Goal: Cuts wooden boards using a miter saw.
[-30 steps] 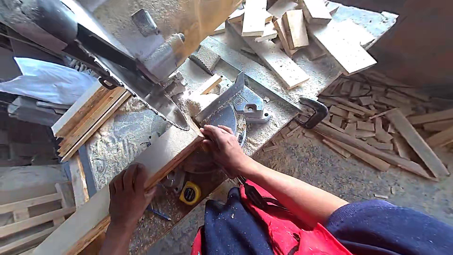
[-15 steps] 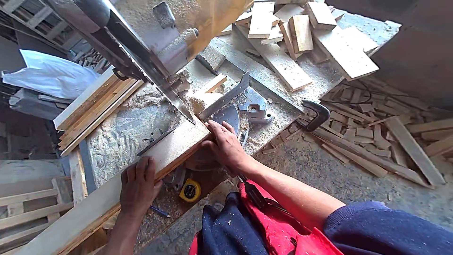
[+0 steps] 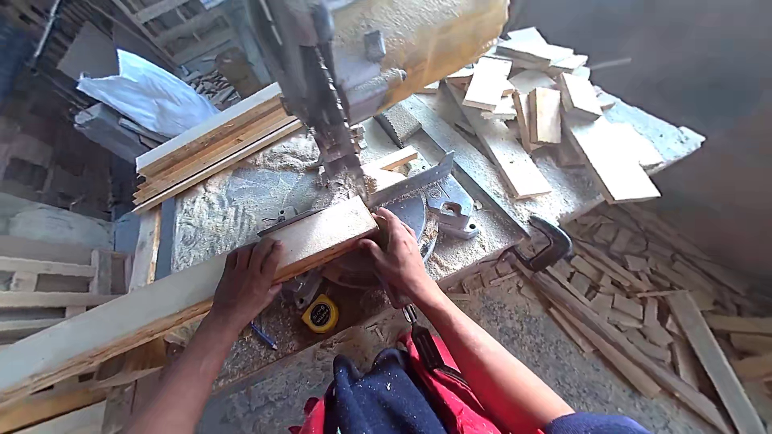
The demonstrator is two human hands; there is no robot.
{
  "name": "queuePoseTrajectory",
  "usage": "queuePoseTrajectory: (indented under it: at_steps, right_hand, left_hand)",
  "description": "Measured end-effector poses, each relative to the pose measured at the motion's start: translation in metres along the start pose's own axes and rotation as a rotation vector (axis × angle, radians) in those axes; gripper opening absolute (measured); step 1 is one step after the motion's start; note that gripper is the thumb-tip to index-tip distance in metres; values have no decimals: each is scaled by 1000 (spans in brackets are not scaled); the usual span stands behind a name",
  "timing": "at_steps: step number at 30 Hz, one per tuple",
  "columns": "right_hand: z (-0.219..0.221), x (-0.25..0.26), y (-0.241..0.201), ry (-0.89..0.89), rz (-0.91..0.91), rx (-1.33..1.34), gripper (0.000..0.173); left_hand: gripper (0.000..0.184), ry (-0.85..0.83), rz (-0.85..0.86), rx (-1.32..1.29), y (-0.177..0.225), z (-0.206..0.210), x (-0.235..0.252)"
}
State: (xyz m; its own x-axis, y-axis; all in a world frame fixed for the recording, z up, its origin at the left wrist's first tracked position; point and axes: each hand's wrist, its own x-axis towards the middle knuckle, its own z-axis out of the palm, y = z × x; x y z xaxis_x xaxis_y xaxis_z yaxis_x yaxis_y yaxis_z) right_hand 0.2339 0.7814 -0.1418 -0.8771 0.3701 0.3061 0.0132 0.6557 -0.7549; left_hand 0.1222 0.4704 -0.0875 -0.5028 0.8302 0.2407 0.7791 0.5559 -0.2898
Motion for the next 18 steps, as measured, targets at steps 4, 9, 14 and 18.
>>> queuePoseTrajectory:
  at_steps: [4,9,14,18]
  right_hand:
    - [2,-1,2,2,-5,46,80]
    - [4,-1,-6,-54,42,-6,70]
    - [3,-1,-8,-66,83,4,68]
    - [3,0,-10,-52,84,24,65]
  left_hand:
    - [93,-22,-19,-38,3,-3,2]
    - [93,-13,0,-31,3,5,1]
    - [93,-41,10,-31,2,7,1]
    - [93,-40,25,-41,1,5,3]
